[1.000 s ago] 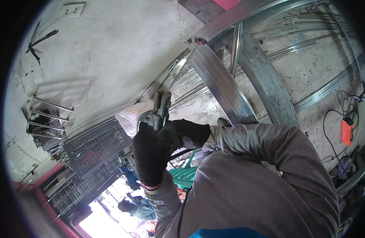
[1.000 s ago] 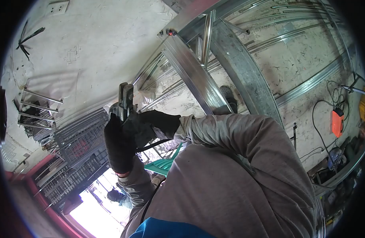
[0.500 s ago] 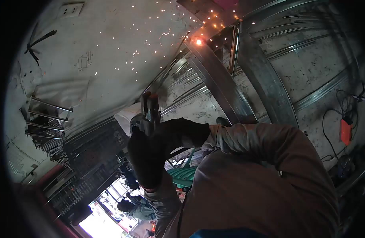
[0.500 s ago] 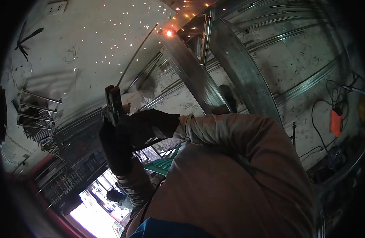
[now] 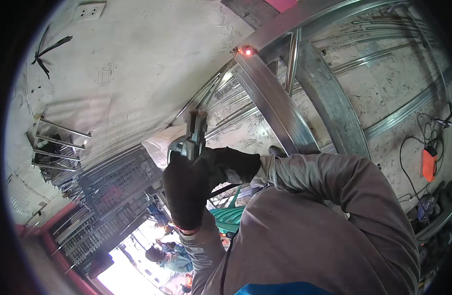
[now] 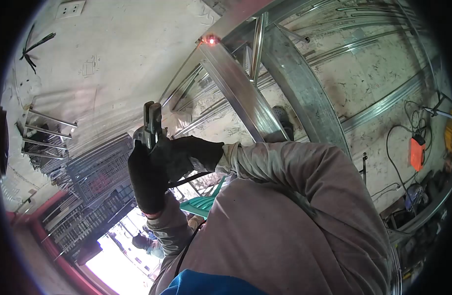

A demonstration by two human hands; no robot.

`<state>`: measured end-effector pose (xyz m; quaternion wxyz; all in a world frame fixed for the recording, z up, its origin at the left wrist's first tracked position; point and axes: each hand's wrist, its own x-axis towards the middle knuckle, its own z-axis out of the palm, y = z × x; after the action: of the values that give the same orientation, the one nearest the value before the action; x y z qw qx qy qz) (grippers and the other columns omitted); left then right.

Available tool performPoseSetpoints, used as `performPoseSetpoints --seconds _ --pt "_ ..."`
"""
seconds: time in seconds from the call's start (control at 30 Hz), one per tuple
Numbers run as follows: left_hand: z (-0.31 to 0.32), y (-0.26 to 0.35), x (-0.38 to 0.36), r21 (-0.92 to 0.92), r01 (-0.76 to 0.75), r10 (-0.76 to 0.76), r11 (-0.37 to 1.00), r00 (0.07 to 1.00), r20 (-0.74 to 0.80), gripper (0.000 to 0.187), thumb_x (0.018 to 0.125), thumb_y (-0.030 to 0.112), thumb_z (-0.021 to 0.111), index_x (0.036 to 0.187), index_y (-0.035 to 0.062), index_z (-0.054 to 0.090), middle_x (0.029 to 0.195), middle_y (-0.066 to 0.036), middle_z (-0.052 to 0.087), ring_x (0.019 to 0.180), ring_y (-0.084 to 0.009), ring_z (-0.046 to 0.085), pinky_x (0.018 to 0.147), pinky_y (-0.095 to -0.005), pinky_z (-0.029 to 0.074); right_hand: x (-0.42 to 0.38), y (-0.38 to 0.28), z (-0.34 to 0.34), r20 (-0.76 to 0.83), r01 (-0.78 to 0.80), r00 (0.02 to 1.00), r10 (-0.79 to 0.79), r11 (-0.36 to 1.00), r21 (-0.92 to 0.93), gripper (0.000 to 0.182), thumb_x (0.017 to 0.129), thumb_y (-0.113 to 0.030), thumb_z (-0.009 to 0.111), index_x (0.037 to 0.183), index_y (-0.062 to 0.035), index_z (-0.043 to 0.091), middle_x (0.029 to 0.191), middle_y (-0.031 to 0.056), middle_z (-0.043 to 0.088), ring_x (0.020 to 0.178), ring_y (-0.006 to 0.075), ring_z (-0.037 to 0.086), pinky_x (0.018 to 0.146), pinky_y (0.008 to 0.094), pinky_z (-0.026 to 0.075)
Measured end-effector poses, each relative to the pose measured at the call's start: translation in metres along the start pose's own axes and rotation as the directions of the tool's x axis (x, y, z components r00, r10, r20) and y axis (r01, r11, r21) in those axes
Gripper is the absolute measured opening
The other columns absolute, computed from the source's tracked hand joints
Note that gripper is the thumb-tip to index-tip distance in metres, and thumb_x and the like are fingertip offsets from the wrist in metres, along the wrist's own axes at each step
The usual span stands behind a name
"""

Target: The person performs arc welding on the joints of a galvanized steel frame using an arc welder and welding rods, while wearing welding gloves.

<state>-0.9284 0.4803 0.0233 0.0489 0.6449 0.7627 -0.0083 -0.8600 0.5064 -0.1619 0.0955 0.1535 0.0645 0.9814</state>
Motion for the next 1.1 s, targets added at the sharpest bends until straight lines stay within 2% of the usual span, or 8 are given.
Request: performPoseSetpoints --seconds 0.3,0.33,0.5,0.57,0.63,0.8,0.93,1.1 --pt "-0.001 -0.002 -0.002 0.147 -0.188 0.197 0.971 0.979 -0.046 0.029 0.087 0.003 0.065 0.114 -0.0076 0.064 0.089 -0.02 0.067 0.081 -0.0382 0.064 0.074 -0.0425 0.051 0.003 0.005 -0.009 0.089 0.061 0.994 -0.058 0.998 -0.033 0.039 0.104 -0.025 0.058 0.133 0.0025 0.059 0.124 0.016 0.069 0.112 0.0292 0.071 0.101 0.0449 0.057" --pt "-0.004 0.002 0.004 -0.033 0.083 -0.079 0.996 0.991 0.111 0.032 0.087 0.004 0.066 0.117 -0.0073 0.063 0.097 -0.022 0.066 0.09 -0.0396 0.063 0.079 -0.0438 0.051 0.003 0.006 -0.012 0.026 0.027 0.999 -0.026 0.999 -0.024 0.037 0.105 -0.024 0.058 0.131 0.0023 0.06 0.123 0.0154 0.069 0.111 0.0286 0.071 0.1 0.0442 0.058" --pt "0.007 -0.007 0.002 0.237 -0.246 0.264 0.94 0.964 -0.045 0.028 0.093 0.016 0.071 0.114 -0.0023 0.068 0.082 -0.012 0.065 0.07 -0.0227 0.063 0.064 -0.0369 0.05 -0.002 0.009 -0.012 0.025 0.099 0.995 -0.099 0.995 0.0 0.032 0.106 -0.021 0.055 0.129 0.0004 0.062 0.119 0.0121 0.071 0.106 0.0234 0.071 0.096 0.0404 0.056" --pt "0.012 0.001 0.002 -0.183 0.062 -0.074 0.981 0.995 -0.061 0.024 0.093 0.016 0.071 0.111 -0.0006 0.069 0.074 -0.005 0.062 0.063 -0.0134 0.058 0.057 -0.0311 0.045 -0.004 0.008 -0.011 -0.042 0.01 0.999 -0.006 0.994 0.111 0.04 0.102 -0.023 0.062 0.135 0.0004 0.059 0.125 0.0115 0.068 0.112 0.0242 0.068 0.101 0.0386 0.053" --pt "0.014 0.0 0.003 -0.302 0.155 -0.18 0.94 0.982 -0.057 0.021 0.093 0.014 0.07 0.109 0.0011 0.07 0.071 0.0 0.061 0.06 -0.0061 0.054 0.052 -0.0263 0.04 -0.004 0.009 -0.022 0.14 0.3 0.953 -0.269 0.769 -0.564 0.057 0.091 -0.025 0.076 0.138 -0.0004 0.056 0.129 0.0117 0.064 0.116 0.0247 0.065 0.102 0.0373 0.052" --pt "0.006 0.01 0.005 -0.409 0.227 -0.251 0.884 0.968 -0.004 0.023 0.095 0.015 0.067 0.113 0.0006 0.069 0.074 -0.001 0.063 0.062 -0.006 0.056 0.055 -0.025 0.043 0.001 0.02 -0.034 0.094 0.297 0.953 -0.287 0.838 -0.457 0.053 0.092 -0.023 0.075 0.136 -0.0004 0.056 0.128 0.0119 0.065 0.117 0.0229 0.065 0.103 0.039 0.052" --pt "0.015 0.0 -0.007 -0.458 0.238 -0.326 0.856 0.937 -0.124 0.024 0.101 0.014 0.06 0.119 -0.0004 0.068 0.085 -0.001 0.066 0.07 -0.004 0.059 0.059 -0.0223 0.045 0.003 0.009 -0.032 0.157 0.299 0.942 -0.297 0.53 -0.794 0.033 0.106 -0.015 0.055 0.134 0.0026 0.057 0.124 0.0139 0.067 0.115 0.0245 0.068 0.102 0.0429 0.055" --pt "0.016 -0.012 -0.01 -0.447 0.136 -0.238 0.884 0.955 -0.18 0.027 0.101 0.014 0.06 0.122 -0.0017 0.067 0.086 0.0 0.065 0.069 -0.0041 0.056 0.059 -0.0217 0.042 -0.002 0.003 -0.008 -0.017 0.028 0.999 -0.029 0.998 -0.054 0.035 0.107 -0.021 0.056 0.133 0.0029 0.058 0.126 0.0159 0.068 0.115 0.0279 0.069 0.101 0.0439 0.056"
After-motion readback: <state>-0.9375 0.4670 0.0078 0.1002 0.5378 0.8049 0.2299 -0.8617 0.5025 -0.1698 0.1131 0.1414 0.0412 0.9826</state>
